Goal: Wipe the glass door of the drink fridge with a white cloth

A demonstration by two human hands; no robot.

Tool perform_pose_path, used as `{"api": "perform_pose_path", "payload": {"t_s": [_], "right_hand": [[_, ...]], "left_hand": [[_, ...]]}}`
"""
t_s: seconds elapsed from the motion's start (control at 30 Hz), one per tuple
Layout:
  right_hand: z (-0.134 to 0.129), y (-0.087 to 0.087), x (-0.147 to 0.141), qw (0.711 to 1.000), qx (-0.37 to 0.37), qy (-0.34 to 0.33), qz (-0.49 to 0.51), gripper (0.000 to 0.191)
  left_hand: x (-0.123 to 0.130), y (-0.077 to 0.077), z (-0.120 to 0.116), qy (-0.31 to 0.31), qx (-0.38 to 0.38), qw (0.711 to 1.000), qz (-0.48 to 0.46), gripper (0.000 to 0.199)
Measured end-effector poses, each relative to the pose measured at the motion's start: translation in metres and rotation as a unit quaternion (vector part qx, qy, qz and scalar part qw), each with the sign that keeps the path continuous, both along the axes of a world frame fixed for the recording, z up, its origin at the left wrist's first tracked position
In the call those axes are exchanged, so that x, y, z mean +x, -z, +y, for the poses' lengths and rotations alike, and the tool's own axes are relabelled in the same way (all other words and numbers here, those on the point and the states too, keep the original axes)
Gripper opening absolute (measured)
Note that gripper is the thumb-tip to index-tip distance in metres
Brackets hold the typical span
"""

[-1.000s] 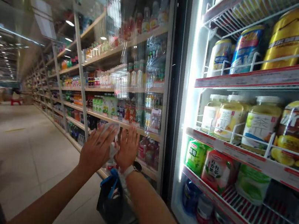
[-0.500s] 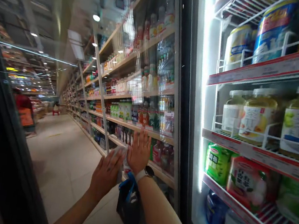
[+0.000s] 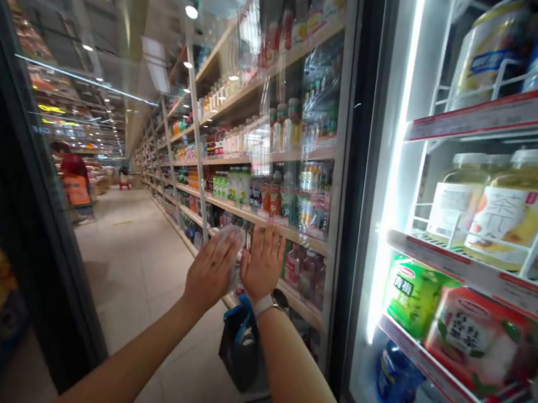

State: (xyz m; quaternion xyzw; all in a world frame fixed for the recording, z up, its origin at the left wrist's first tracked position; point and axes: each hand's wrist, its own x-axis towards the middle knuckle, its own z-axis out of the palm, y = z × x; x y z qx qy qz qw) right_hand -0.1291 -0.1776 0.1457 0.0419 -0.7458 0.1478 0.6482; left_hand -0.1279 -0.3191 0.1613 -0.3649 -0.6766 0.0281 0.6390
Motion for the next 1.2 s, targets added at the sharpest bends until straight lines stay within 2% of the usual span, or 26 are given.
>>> {"api": "perform_pose_path", "payload": {"t_s": [0.07, 0.1, 0.13, 0.17, 0.23, 0.4, 0.47, 0.5, 0.53, 0.6, 0.73, 0.8, 0.87, 0.93, 0.97, 1.03, 1.2], "right_hand": [[0.0, 0.0, 0.0, 1.0, 0.0, 0.002, 0.002, 0.067], [0.0, -0.001, 0.001, 1.0, 0.0, 0.002, 0.006, 0.068], [0.0, -0.001, 0.001, 1.0, 0.001, 0.002, 0.01, 0.068], [0.0, -0.001, 0.001, 1.0, 0.002, 0.001, 0.012, 0.068], [0.0, -0.002, 0.001, 1.0, 0.003, 0.0, 0.014, 0.068], [0.001, -0.001, 0.001, 1.0, -0.001, 0.006, 0.012, 0.067], [0.001, -0.001, 0.0, 1.0, -0.002, 0.005, 0.012, 0.068], [0.001, -0.001, 0.0, 1.0, -0.001, 0.003, 0.013, 0.068], [0.001, -0.001, 0.0, 1.0, 0.0, -0.001, 0.015, 0.068], [0.001, 0.0, -0.001, 1.0, 0.002, -0.007, 0.017, 0.066], [0.0, 0.0, 0.0, 1.0, -0.004, -0.001, 0.009, 0.066], [0.0, -0.001, 0.0, 1.0, -0.004, -0.002, 0.01, 0.067], [0.0, -0.001, 0.0, 1.0, -0.002, -0.005, 0.014, 0.067], [0.001, -0.001, 0.0, 1.0, 0.001, -0.004, 0.013, 0.067], [0.001, -0.001, 0.0, 1.0, 0.001, -0.004, 0.011, 0.067], [0.001, -0.001, 0.0, 1.0, -0.001, -0.003, 0.006, 0.067], [0.001, 0.0, 0.0, 1.0, -0.003, -0.001, 0.002, 0.066]], "left_hand": [[0.004, 0.036, -0.017, -0.01, -0.017, 1.0, -0.009, 0.063], [0.005, 0.047, -0.024, -0.01, -0.03, 0.999, -0.013, 0.063], [0.006, 0.053, -0.03, -0.009, -0.04, 0.999, -0.015, 0.062], [0.006, 0.052, -0.033, -0.009, -0.048, 0.999, -0.017, 0.062], [0.005, 0.032, -0.031, -0.011, -0.051, 0.999, -0.012, 0.062], [0.0, -0.066, 0.003, -0.013, 0.028, 0.999, -0.028, 0.064], [-0.002, -0.089, 0.016, -0.008, 0.059, 0.998, -0.03, 0.062], [-0.002, -0.092, 0.02, -0.005, 0.067, 0.997, -0.025, 0.06], [-0.002, -0.09, 0.023, -0.004, 0.068, 0.998, -0.018, 0.059], [-0.003, -0.074, 0.025, -0.001, 0.054, 0.998, -0.007, 0.057], [0.0, -0.016, 0.013, -0.004, 0.012, 1.0, -0.008, 0.055], [0.003, 0.015, 0.004, -0.009, 0.006, 1.0, -0.013, 0.056], [0.005, 0.04, -0.004, -0.009, 0.009, 1.0, -0.02, 0.058], [0.006, 0.052, -0.009, -0.002, 0.008, 1.0, -0.027, 0.06], [0.006, 0.05, -0.01, 0.002, 0.004, 1.0, -0.028, 0.06], [0.004, 0.032, -0.008, 0.0, -0.002, 1.0, -0.021, 0.06], [0.0, -0.059, 0.013, -0.003, 0.026, 1.0, -0.004, 0.06]]}}
